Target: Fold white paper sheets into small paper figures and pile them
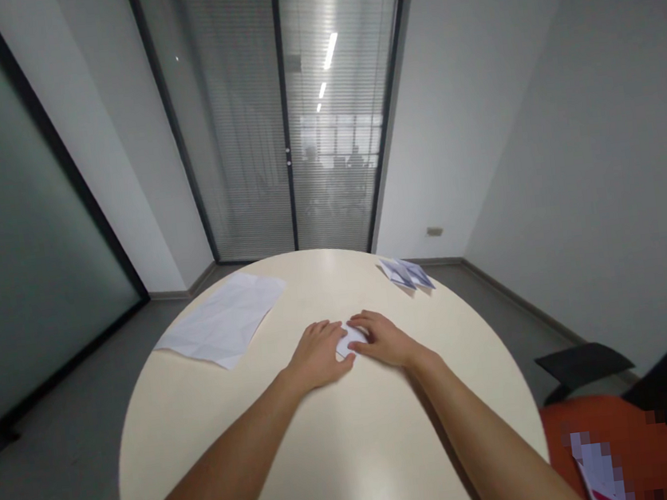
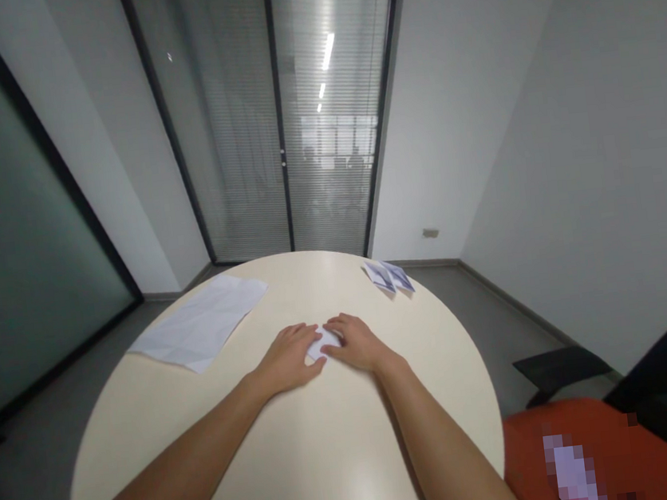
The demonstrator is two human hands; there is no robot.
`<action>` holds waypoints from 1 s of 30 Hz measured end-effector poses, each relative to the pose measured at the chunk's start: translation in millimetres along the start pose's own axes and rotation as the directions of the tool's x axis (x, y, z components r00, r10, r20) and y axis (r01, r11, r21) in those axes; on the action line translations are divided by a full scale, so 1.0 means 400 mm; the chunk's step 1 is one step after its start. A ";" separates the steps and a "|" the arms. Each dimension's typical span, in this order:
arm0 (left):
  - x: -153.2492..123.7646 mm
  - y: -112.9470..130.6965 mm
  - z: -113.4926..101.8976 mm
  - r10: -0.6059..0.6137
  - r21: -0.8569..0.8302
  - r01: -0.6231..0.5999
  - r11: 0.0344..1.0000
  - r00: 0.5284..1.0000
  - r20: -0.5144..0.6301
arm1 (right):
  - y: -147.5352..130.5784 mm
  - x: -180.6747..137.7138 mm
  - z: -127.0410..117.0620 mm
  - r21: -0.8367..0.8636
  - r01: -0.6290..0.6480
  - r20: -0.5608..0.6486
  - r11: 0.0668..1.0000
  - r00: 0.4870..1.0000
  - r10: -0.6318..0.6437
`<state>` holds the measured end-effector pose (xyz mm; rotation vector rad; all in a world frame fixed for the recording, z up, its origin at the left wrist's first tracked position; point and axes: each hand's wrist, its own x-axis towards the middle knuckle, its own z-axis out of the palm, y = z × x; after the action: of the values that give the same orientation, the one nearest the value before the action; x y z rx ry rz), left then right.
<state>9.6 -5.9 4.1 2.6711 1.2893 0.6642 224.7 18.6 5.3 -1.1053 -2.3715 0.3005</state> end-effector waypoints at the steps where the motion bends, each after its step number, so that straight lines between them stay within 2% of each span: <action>1: 0.000 -0.001 0.001 0.012 -0.007 -0.012 1.000 1.000 -0.005 | -0.001 0.001 0.002 -0.024 -0.017 -0.006 1.000 1.000 0.017; 5: 0.001 -0.006 0.002 0.062 -0.059 -0.062 0.996 0.998 -0.010 | 0.009 0.000 0.010 -0.031 -0.047 -0.017 0.998 0.999 0.046; 7: 0.001 -0.009 0.002 0.073 -0.087 -0.073 0.994 0.997 -0.012 | 0.015 -0.002 0.016 0.038 -0.060 -0.026 0.997 0.998 0.061; 10: 0.001 -0.012 0.002 0.083 -0.117 -0.084 0.990 0.996 -0.017 | 0.020 -0.003 0.029 0.229 -0.129 -0.050 0.965 0.988 0.145; 14: 0.004 -0.010 0.001 0.126 -0.178 -0.132 0.975 0.991 -0.048 | 0.021 0.003 0.038 0.564 -0.204 -0.008 0.800 0.967 0.253; 16: 0.006 -0.007 0.001 0.125 -0.226 -0.137 0.964 0.990 -0.068 | 0.017 0.008 0.032 0.645 -0.238 0.024 0.726 0.956 0.292; 19: 0.006 -0.004 0.003 0.044 -0.293 -0.062 0.954 0.997 -0.067 | 0.006 0.015 0.015 0.687 -0.257 0.044 0.680 0.948 0.314; 23: 0.010 -0.008 0.007 -0.128 -0.376 0.107 0.920 0.991 -0.032 | -0.005 0.019 -0.003 0.735 -0.240 0.046 0.635 0.951 0.306; 26: 0.018 -0.012 0.011 -0.219 -0.438 0.181 0.880 0.975 -0.036 | -0.006 0.018 -0.008 0.719 -0.221 0.013 0.659 0.952 0.306; 30: 0.028 -0.013 0.013 -0.275 -0.492 0.204 0.846 0.959 -0.074 | -0.005 0.018 -0.008 0.673 -0.196 -0.023 0.713 0.958 0.285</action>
<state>14.0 6.5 2.0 2.0547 1.2579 0.9998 221.1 22.7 11.4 -1.0194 -1.7496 1.0530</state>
